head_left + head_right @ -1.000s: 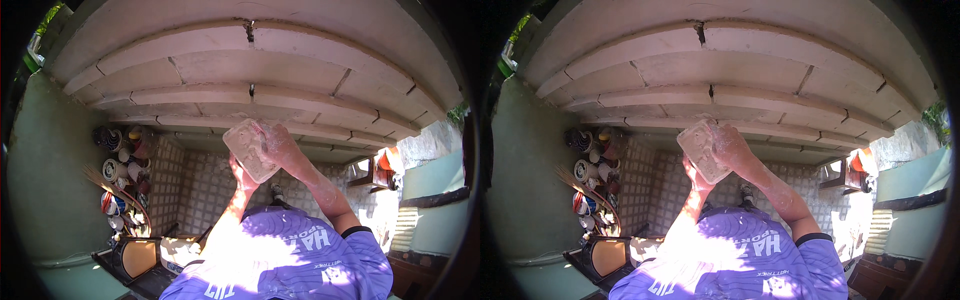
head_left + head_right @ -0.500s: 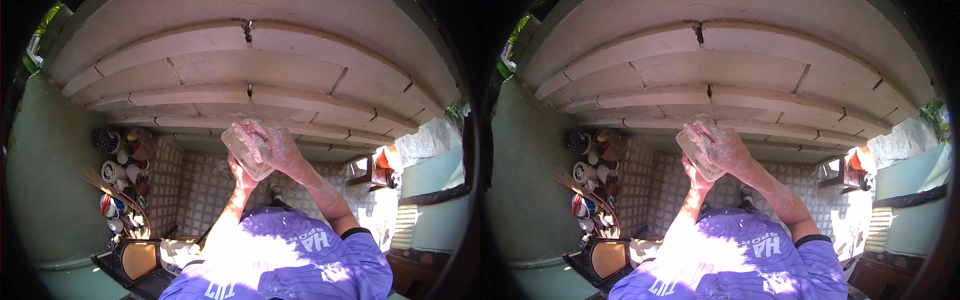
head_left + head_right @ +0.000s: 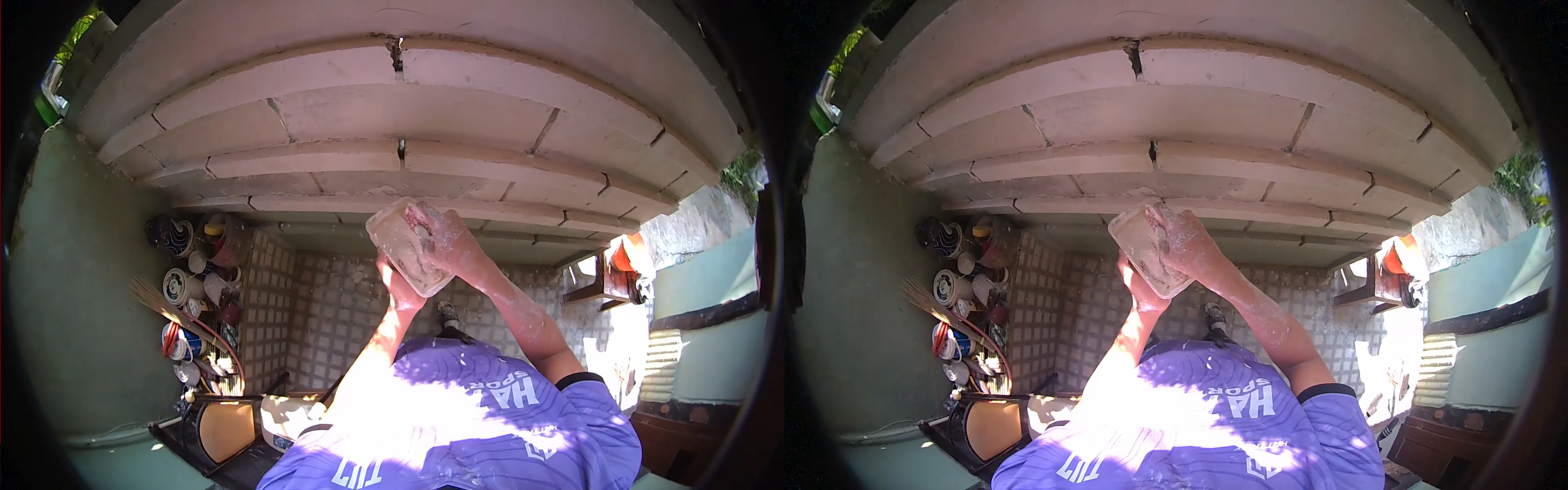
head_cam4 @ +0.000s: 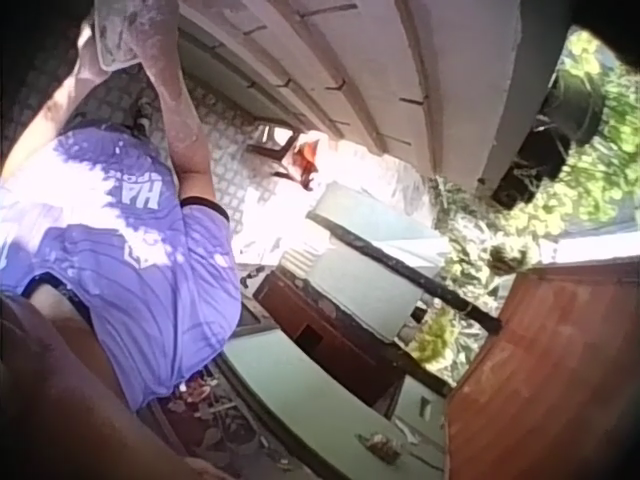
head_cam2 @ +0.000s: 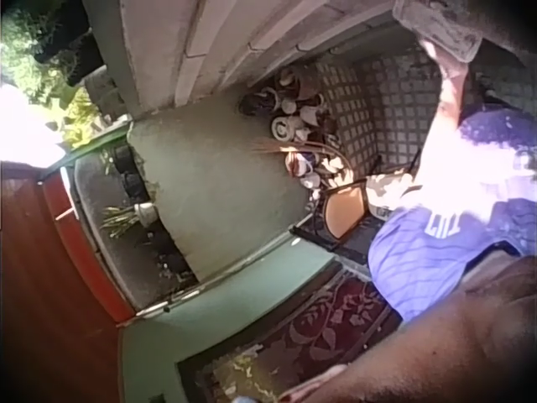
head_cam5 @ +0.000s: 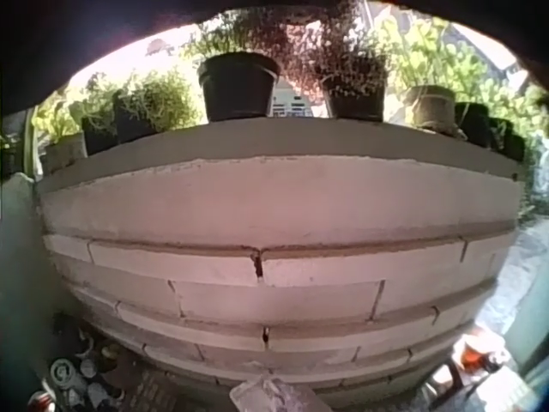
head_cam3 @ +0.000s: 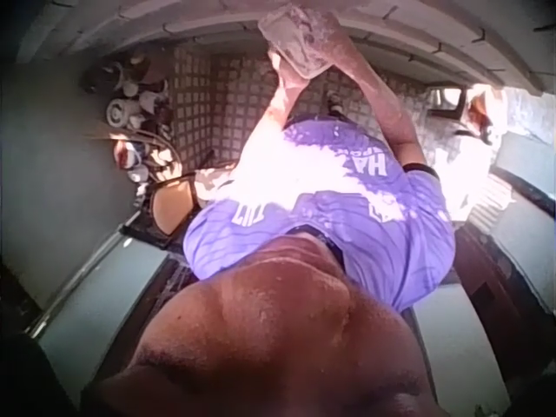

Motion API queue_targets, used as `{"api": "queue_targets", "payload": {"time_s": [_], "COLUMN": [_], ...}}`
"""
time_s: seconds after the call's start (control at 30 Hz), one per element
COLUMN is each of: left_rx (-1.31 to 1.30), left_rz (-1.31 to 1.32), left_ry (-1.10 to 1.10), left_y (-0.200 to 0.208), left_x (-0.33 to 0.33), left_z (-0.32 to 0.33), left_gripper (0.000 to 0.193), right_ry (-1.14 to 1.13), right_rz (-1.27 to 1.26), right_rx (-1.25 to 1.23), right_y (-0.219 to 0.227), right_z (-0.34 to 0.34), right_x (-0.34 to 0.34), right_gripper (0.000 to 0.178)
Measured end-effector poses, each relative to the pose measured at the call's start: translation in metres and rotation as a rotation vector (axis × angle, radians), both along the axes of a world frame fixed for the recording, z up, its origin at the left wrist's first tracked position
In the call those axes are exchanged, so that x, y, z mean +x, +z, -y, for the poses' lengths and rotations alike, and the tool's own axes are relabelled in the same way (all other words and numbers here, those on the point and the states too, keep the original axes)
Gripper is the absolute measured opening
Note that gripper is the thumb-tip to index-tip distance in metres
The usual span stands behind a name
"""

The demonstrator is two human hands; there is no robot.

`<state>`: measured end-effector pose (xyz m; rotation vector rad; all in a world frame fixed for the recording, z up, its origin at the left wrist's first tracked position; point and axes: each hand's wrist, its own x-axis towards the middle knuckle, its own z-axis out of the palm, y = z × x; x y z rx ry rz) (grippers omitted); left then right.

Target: Applying wall filler or putty to gaps in a concrete wall using a spreader.

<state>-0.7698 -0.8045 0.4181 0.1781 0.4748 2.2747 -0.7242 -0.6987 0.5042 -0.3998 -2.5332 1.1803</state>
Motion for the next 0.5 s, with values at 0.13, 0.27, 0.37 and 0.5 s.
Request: {"api": "queue_targets", "payload": {"time_s": [0.13, 0.27, 0.37, 0.5], "left_rx": [-0.138, -0.154, -0.056, 0.050], "left_rz": [-0.210, -0.113, -0.013, -0.034], "left_ry": [0.092, 0.030, -0.016, -0.026], "left_y": [0.001, 0.010, -0.036, -0.008], "left_x": [0.010, 0.014, 0.007, 0.023], "left_z": [-0.003, -0.009, -0.019, -0.025], "left_gripper": [0.060, 0.060, 0.060, 0.055], "right_ry": [-0.029, -0.003, 0.124, 0.065], "right_rz": [-0.191, -0.156, -0.178, -0.080], "right_rx": [0.069, -0.099, 0.064, -0.112], "right_y": [0.010, 0.029, 0.021, 0.006], "right_z": [0.001, 0.002, 0.004, -0.017], "right_x": [0.006, 0.020, 0.024, 0.033], "right_gripper": [0.050, 0.047, 0.043, 0.036]}}
